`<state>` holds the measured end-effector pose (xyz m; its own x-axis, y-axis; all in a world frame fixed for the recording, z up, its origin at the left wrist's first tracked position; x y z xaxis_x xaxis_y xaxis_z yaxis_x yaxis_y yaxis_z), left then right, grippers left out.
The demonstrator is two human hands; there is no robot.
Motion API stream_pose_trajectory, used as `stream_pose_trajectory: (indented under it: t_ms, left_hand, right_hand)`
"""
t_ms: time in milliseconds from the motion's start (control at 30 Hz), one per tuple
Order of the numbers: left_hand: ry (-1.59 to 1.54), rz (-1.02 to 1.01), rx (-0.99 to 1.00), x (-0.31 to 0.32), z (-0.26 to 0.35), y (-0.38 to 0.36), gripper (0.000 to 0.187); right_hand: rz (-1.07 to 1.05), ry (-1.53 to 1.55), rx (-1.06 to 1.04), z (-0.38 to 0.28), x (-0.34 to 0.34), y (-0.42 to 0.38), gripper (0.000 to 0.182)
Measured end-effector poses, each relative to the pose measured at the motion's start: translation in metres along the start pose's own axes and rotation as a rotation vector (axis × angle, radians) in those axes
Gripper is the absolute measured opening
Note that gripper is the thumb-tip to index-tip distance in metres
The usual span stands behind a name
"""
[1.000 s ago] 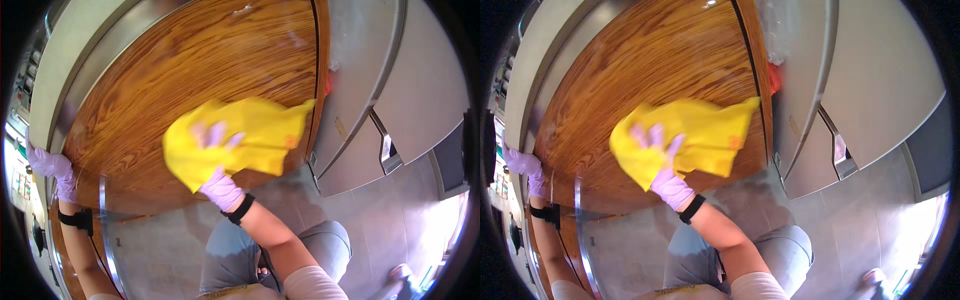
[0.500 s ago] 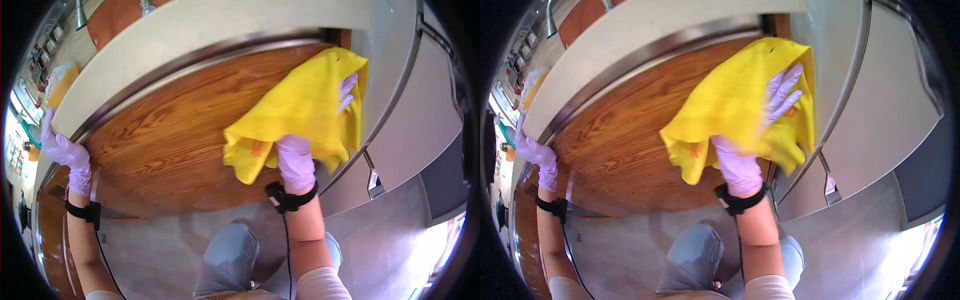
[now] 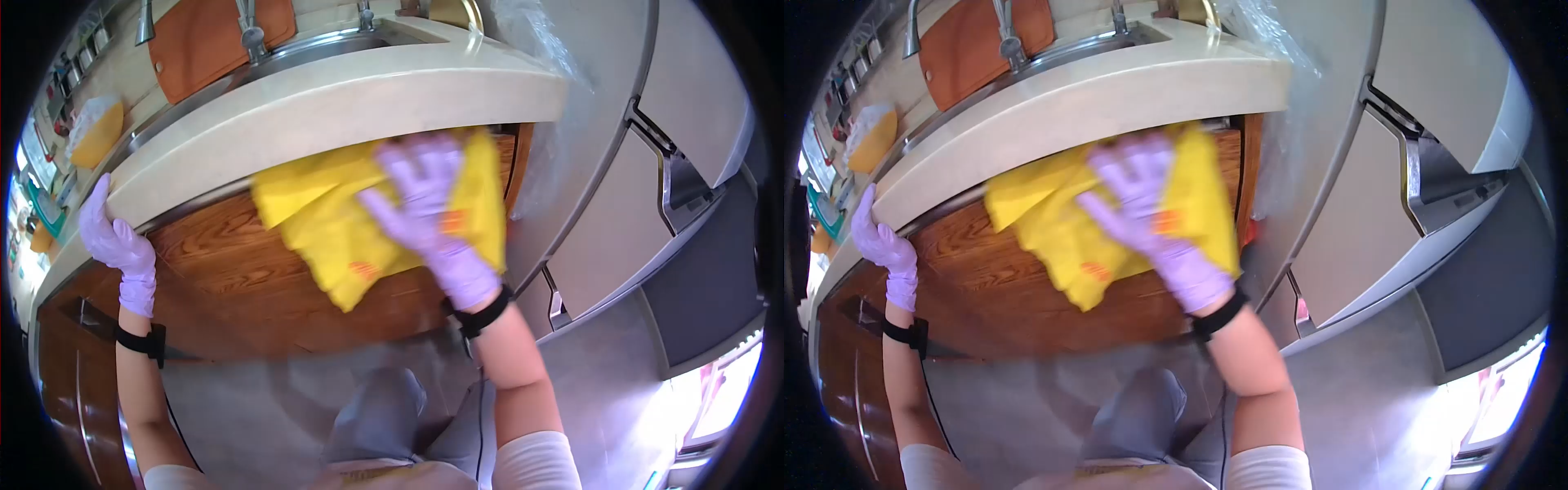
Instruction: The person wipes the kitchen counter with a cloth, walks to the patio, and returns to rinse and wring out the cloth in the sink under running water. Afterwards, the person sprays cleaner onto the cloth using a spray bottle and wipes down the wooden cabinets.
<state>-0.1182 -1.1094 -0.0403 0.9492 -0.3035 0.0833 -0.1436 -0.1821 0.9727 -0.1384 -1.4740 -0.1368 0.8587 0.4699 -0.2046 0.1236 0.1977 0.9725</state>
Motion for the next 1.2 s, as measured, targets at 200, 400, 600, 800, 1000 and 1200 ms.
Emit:
stream_pose_trajectory:
  t_ms: [200, 400, 600, 800, 1000, 1200]
  left_hand:
    - [0.026, -0.002, 0.022, -0.004, -0.009, 0.000, 0.049]
    - [0.061, -0.011, 0.044, -0.003, -0.006, 0.003, 0.046]
    - [0.061, -0.012, 0.042, -0.001, -0.008, 0.000, 0.049]
    - [0.077, -0.031, 0.014, -0.001, -0.009, -0.002, 0.050]
    - [0.076, -0.028, 0.001, 0.000, -0.010, -0.003, 0.052]
    - [0.078, -0.023, 0.014, -0.003, -0.010, 0.001, 0.049]
  right_hand:
    - [-0.030, -0.272, 0.049, 0.034, -0.043, 0.006, 0.047]
    - [-0.055, -0.195, 0.168, -0.074, 0.030, 0.031, 0.043]
    - [-0.073, 0.006, -0.064, -0.059, 0.035, 0.013, 0.038]
    - [-0.117, -0.301, 0.054, 0.030, -0.032, -0.021, 0.042]
    - [0.001, -0.357, 0.242, 0.037, -0.028, -0.049, 0.071]
    - [-0.011, -0.119, 0.463, 0.018, -0.001, -0.139, 0.096]
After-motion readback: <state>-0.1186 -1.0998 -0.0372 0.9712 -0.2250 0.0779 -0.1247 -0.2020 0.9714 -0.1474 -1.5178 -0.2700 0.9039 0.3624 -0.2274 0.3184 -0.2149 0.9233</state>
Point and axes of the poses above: each hand's wrist, its own y-axis towards the middle knuckle, its own x-axis out of the palm, z = x × y, the point moved 1 cm from there along y, towards the middle knuckle, and after that the axes turned 9 degrees about -x, right-handed, at the moved point
